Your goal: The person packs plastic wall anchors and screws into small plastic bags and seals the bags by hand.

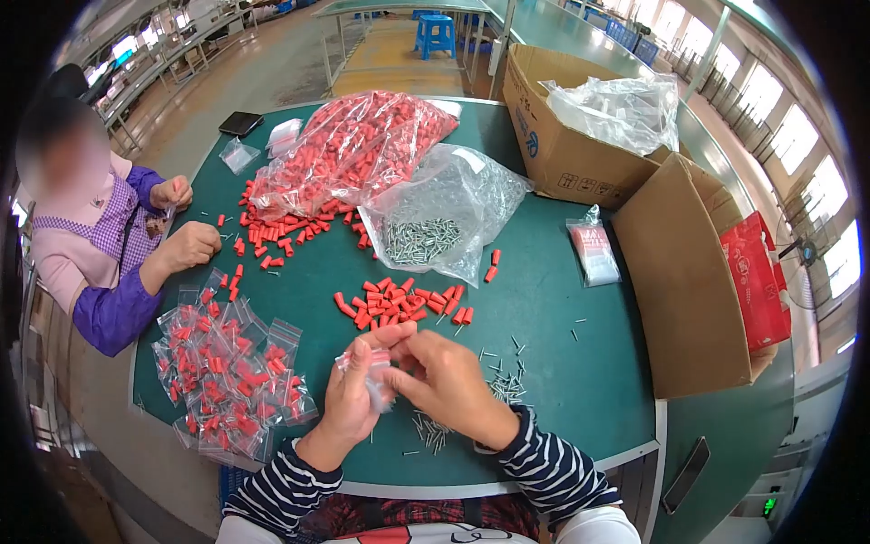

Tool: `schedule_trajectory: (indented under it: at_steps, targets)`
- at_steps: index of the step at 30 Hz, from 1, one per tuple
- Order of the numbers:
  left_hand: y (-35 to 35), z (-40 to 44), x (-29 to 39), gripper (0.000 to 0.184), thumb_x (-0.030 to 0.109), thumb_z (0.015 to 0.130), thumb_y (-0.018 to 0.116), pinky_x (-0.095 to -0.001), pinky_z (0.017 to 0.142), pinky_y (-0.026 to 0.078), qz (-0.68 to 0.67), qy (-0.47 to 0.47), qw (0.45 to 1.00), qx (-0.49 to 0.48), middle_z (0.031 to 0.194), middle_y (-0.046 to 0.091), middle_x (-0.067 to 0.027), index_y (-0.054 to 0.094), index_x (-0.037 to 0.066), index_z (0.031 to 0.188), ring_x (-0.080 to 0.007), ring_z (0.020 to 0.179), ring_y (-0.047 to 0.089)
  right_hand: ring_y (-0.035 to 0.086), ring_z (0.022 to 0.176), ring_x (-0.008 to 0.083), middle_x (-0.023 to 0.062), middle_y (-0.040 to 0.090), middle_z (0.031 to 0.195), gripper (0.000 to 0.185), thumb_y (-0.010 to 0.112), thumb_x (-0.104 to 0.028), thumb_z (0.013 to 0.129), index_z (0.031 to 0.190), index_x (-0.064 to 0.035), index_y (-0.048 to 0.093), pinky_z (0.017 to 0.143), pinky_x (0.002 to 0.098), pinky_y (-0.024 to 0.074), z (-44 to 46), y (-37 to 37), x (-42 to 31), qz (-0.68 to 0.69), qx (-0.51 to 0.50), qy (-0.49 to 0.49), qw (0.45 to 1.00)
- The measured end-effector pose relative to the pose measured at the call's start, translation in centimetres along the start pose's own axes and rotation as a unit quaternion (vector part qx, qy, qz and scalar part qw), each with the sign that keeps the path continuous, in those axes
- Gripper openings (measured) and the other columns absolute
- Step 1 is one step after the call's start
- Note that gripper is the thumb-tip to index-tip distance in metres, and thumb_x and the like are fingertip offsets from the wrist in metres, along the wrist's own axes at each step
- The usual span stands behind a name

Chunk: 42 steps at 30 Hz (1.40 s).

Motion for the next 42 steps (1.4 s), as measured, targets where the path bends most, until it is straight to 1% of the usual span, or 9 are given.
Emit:
schedule_trajectory:
  at_steps: [7, 12, 15, 20, 21, 27, 29, 32, 42]
  targets:
    - [0.2, -0.2, -1.3, 0.047, 0.044, 0.104, 0.046, -0.0202, 0.060, 0.047, -0.004, -0.007, 1.000, -0.003, 0.140, 0.053, -0.0158, 0.053, 0.003, 0.127, -0.0142, 0.104, 0.062, 0.064, 0.068, 0.0224, 0.0135, 0.063, 0.081, 0.015, 0.072, -0.006, 0.084, 0.095, 0.0021, 0.065, 0.060, 0.0331, 0.0491, -0.9, 0.4, 0.5, 0.110, 0.043, -0.018, 0.993]
    - [-0.6, 0.2, -1.3, 0.048, 0.044, 0.104, 0.046, -0.0253, 0.067, 0.056, 0.004, -0.013, 1.000, 0.024, 0.138, 0.055, -0.0163, 0.054, 0.001, 0.126, -0.0178, 0.105, 0.064, 0.065, 0.069, 0.0203, 0.0138, 0.066, 0.084, 0.010, 0.067, -0.005, 0.090, 0.098, 0.0024, 0.065, 0.063, 0.0300, 0.0508, -1.0, -0.4, 0.4, 0.050, 0.103, -0.089, 0.990]
    - [-1.1, 0.4, -1.1, 0.050, 0.043, 0.104, 0.046, -0.0277, 0.069, 0.059, 0.000, -0.020, 0.999, 0.048, 0.134, 0.058, -0.0169, 0.054, -0.001, 0.126, -0.0192, 0.104, 0.065, 0.064, 0.068, 0.0139, 0.0091, 0.068, 0.081, 0.010, 0.065, -0.007, 0.093, 0.098, 0.0020, 0.065, 0.063, 0.0269, 0.0503, -1.2, -0.8, 2.7, 0.128, 0.076, 0.058, 0.987]
    - [-2.5, 0.1, -1.3, 0.052, 0.044, 0.104, 0.048, -0.0225, 0.058, 0.051, 0.087, -0.056, 0.988, 0.114, 0.119, 0.066, -0.0136, 0.057, -0.003, 0.125, -0.0130, 0.089, 0.064, 0.061, 0.071, 0.0073, 0.0026, 0.068, 0.080, 0.011, 0.066, -0.008, 0.094, 0.098, 0.0022, 0.066, 0.063, 0.0235, 0.0493, -1.9, -1.9, 5.7, 0.220, 0.105, 0.099, 0.965]
    - [-2.2, -0.1, -1.2, 0.044, 0.035, 0.103, 0.055, -0.0198, 0.056, 0.045, 0.061, -0.068, 0.990, 0.105, 0.112, 0.068, -0.0108, 0.059, -0.003, 0.124, -0.0090, 0.083, 0.062, 0.061, 0.071, 0.0073, 0.0024, 0.068, 0.079, 0.011, 0.066, -0.008, 0.094, 0.098, 0.0023, 0.066, 0.063, 0.0233, 0.0491, -2.1, -2.0, 5.9, 0.223, 0.102, 0.104, 0.964]
    - [-1.7, -0.2, -0.8, 0.023, 0.011, 0.091, 0.073, -0.0180, 0.059, 0.043, 0.167, -0.040, 0.981, 0.094, 0.094, 0.071, -0.0071, 0.070, -0.003, 0.109, -0.0052, 0.074, 0.058, 0.059, 0.068, 0.0070, 0.0024, 0.067, 0.079, 0.015, 0.069, -0.010, 0.092, 0.102, 0.0008, 0.067, 0.060, 0.0244, 0.0471, -2.2, -2.1, 4.8, 0.177, 0.053, 0.075, 0.980]
    - [-1.8, -0.1, -0.3, 0.019, 0.011, 0.090, 0.074, -0.0194, 0.060, 0.044, 0.220, 0.004, 0.972, 0.082, 0.089, 0.070, -0.0063, 0.072, -0.003, 0.102, -0.0059, 0.072, 0.058, 0.060, 0.070, 0.0103, 0.0039, 0.067, 0.080, 0.015, 0.071, -0.010, 0.090, 0.101, -0.0006, 0.068, 0.061, 0.0272, 0.0467, -2.2, -1.9, 4.8, 0.169, 0.027, 0.099, 0.980]
    - [-1.3, -0.5, 1.6, 0.015, 0.009, 0.087, 0.077, -0.0218, 0.061, 0.046, 0.326, 0.073, 0.940, 0.076, 0.085, 0.069, -0.0062, 0.072, -0.003, 0.094, -0.0081, 0.071, 0.059, 0.062, 0.076, 0.0150, 0.0051, 0.066, 0.083, 0.012, 0.071, -0.009, 0.088, 0.097, -0.0009, 0.069, 0.064, 0.0282, 0.0473, -2.1, -4.2, 2.9, 0.124, 0.158, -0.006, 0.980]
    - [1.3, -1.6, 4.0, 0.017, -0.001, 0.075, 0.082, -0.0272, 0.061, 0.050, 0.489, 0.267, 0.830, 0.034, 0.079, 0.067, -0.0086, 0.067, 0.000, 0.081, -0.0158, 0.068, 0.063, 0.063, 0.077, 0.0193, 0.0096, 0.067, 0.086, 0.011, 0.071, -0.007, 0.087, 0.094, 0.0014, 0.070, 0.069, 0.0306, 0.0495, -2.2, -2.5, 1.6, 0.113, 0.035, -0.010, 0.993]
Point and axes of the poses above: each hand's wrist, its own z-axis towards the middle knuckle, its own y-axis out of the palm, x = y × z, the point moved 10 cm from there along z, towards the middle knuckle
